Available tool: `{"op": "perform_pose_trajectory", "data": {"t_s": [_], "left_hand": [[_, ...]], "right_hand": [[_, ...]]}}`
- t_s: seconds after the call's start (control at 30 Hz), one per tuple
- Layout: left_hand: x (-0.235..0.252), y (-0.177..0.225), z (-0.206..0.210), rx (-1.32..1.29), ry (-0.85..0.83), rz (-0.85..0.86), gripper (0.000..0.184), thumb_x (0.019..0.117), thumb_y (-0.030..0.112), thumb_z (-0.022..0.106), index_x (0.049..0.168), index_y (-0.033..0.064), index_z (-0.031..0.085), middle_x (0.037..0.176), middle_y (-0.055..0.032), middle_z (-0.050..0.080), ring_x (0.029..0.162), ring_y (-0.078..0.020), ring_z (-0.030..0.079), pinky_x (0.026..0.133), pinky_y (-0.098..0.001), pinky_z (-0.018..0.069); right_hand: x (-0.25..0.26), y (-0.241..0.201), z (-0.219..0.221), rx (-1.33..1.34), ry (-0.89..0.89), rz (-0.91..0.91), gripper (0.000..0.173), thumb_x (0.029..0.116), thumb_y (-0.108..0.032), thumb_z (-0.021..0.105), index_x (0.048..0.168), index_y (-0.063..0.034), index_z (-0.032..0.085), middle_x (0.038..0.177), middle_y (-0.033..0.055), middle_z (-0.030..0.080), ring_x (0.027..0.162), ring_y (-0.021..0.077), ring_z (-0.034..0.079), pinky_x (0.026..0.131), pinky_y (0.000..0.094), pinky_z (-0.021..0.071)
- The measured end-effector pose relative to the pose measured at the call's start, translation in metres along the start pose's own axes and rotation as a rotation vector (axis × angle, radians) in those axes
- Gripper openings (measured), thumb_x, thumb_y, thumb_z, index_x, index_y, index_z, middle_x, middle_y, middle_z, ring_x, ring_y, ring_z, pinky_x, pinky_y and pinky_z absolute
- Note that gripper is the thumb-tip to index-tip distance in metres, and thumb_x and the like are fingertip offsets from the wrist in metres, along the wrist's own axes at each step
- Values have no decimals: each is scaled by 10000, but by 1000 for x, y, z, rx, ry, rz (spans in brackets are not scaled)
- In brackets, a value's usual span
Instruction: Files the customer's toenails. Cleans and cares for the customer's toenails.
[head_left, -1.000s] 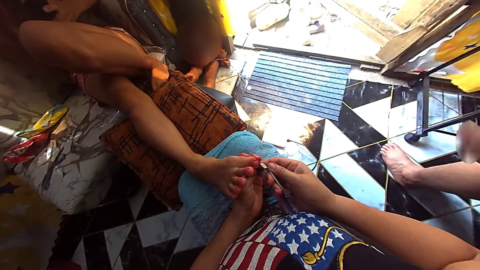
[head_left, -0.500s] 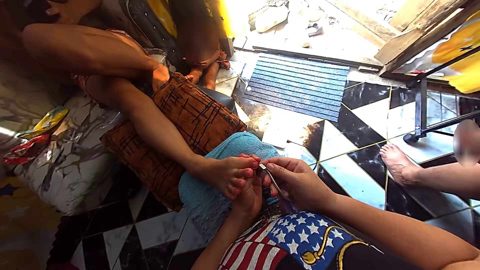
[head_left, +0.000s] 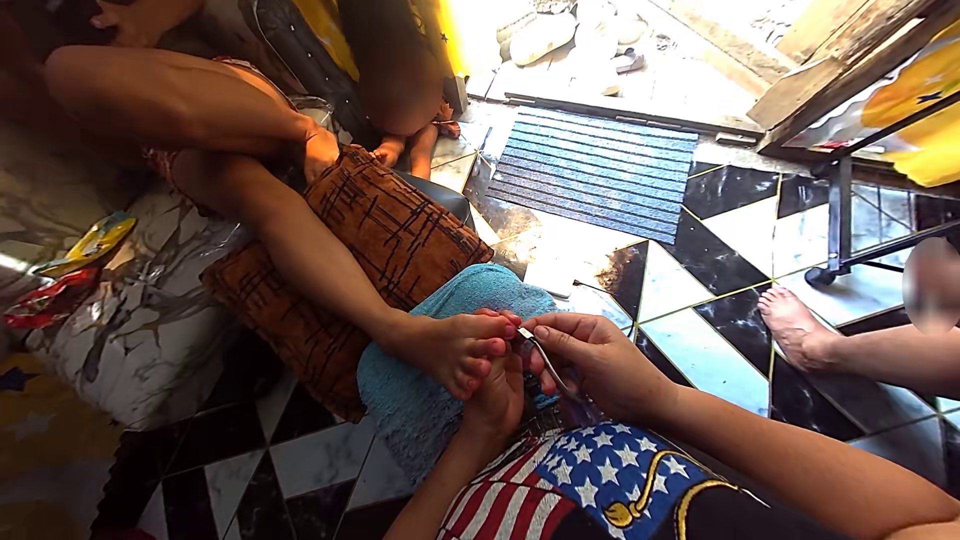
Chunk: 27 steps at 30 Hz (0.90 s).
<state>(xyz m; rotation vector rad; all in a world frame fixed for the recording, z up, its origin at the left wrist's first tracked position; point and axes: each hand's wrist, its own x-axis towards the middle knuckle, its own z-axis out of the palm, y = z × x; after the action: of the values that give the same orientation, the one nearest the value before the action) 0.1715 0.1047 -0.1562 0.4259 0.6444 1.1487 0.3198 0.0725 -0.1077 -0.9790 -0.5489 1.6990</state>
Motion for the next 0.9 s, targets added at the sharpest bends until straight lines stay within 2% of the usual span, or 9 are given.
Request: {"op": "perform_pose_trajectory", "data": {"t_s": [0.17,0.37,0.47,0.57,0.63,0.7,0.8,0.9], "left_hand": [[-1,0,1,6,33,21,185,993,-34,520,967,22,694,971,-83,712,945,-157,705,882,-300,584],[0,-1,-2,-7,6,51,130,958,-31,585,946,33,699,964,-83,708,950,-169,703,899,-324,580],[0,0,-4,-34,-29,47,94,963,-9,614,986,26,699,1010,-95,708,990,-180,701,919,-325,576],[0,1,-3,-37,-37,40,88,965,8,627,992,29,708,1022,-93,712,999,-177,702,905,-316,579],[-2,1,-2,-27,-9,28,137,979,-11,576,977,30,706,1001,-89,717,979,-171,705,901,-314,579],[-3,1,0,-14,25,16,175,988,-28,534,970,23,701,983,-90,717,957,-166,708,890,-310,583],[-3,2,-1,-15,9,14,149,983,-17,562,969,25,705,998,-86,713,974,-161,703,882,-297,583],[-2,2,-3,-33,-13,26,111,972,-15,597,980,22,702,1023,-91,709,1012,-166,696,904,-299,575]], "right_hand": [[3,-5,-1,-50,-11,24,212,1073,-96,505,1138,28,663,781,64,726,570,82,661,510,195,545],[4,-3,0,-67,1,28,203,1073,-104,499,1122,7,660,722,6,643,553,47,586,524,178,512],[5,0,-1,-35,-11,16,219,1076,-105,482,1135,8,660,697,-9,610,538,37,554,515,169,490],[3,-2,-2,-28,-27,22,232,1074,-102,488,1150,20,670,722,7,646,555,47,583,527,177,508],[3,-6,-4,-38,-45,23,229,1072,-95,498,1152,27,674,779,47,720,582,71,657,533,192,553],[4,-8,-5,-49,-68,38,218,1072,-96,504,1139,27,671,805,71,741,594,89,688,529,205,570],[6,-11,-5,-83,-67,51,204,1072,-100,509,1120,21,667,797,75,738,587,92,684,520,205,564],[7,-10,-2,-118,-38,40,189,1069,-93,512,1103,12,665,761,42,704,560,64,640,514,181,536]]}}
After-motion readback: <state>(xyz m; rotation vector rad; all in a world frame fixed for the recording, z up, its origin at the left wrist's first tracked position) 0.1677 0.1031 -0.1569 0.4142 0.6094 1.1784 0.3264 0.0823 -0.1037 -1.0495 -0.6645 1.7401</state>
